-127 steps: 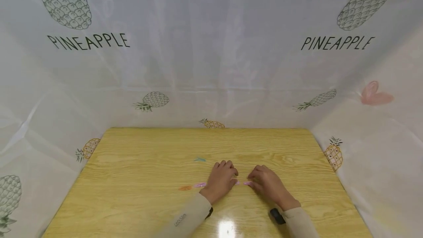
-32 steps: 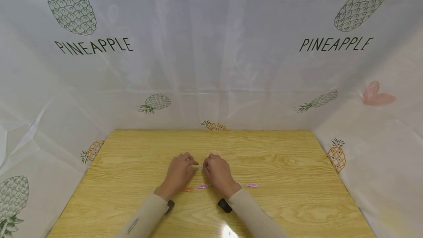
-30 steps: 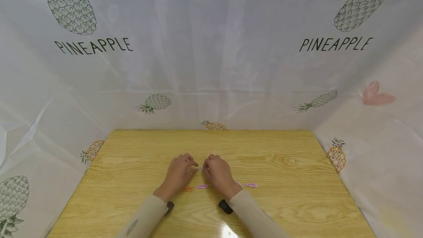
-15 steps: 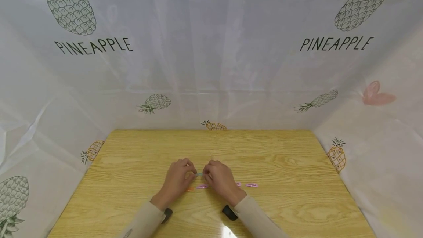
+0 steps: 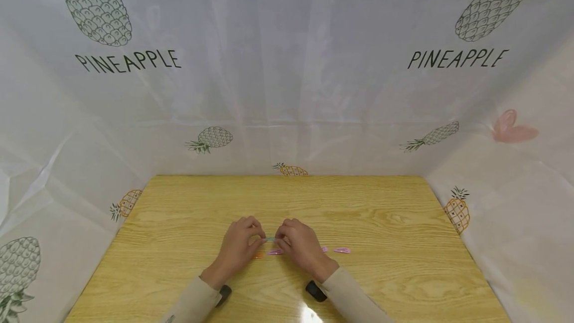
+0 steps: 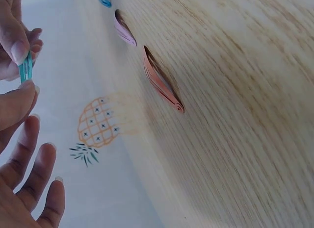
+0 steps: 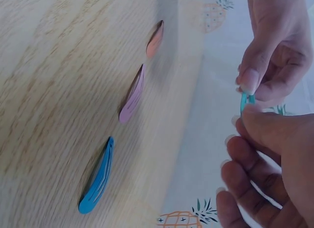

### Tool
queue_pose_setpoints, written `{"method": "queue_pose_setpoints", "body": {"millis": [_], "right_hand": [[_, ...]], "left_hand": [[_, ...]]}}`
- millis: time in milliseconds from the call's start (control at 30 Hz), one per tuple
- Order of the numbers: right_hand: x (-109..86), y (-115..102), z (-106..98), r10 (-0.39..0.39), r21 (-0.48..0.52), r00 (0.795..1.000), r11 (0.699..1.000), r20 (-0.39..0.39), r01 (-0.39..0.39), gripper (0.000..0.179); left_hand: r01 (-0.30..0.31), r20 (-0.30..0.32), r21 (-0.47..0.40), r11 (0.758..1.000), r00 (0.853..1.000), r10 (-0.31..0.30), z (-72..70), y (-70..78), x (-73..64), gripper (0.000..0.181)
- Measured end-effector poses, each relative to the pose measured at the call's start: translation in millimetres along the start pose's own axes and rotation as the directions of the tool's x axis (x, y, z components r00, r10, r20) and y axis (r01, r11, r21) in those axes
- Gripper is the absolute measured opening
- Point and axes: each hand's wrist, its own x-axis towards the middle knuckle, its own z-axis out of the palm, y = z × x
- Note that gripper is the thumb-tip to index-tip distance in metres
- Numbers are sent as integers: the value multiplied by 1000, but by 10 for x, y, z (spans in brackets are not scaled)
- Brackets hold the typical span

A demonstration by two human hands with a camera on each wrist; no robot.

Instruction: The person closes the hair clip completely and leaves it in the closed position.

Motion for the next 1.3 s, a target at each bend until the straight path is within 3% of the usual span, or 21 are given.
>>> {"method": "queue_pose_setpoints", "body": {"millis": [267,667,967,1300], "right_hand": [[-10,21,-21,-65,24,998,998,22,65,9],[-17,69,-23,-139,56,990,989,28,137,11],[-29,139,-12,-258,108,966,960,-15,258,6],[-37,167,-13,-320,148,947,935,-39,322,18]], "left_hand": [[-29,-39,-4,1000,999,29,-22,23,-32,15],[-81,-29,-26,996,996,80,-54,3,-62,18],[-140,-1,-108,984,990,141,-104,-33,-72,17],[-155,34,-157,975,986,162,-109,-58,-83,16]]}}
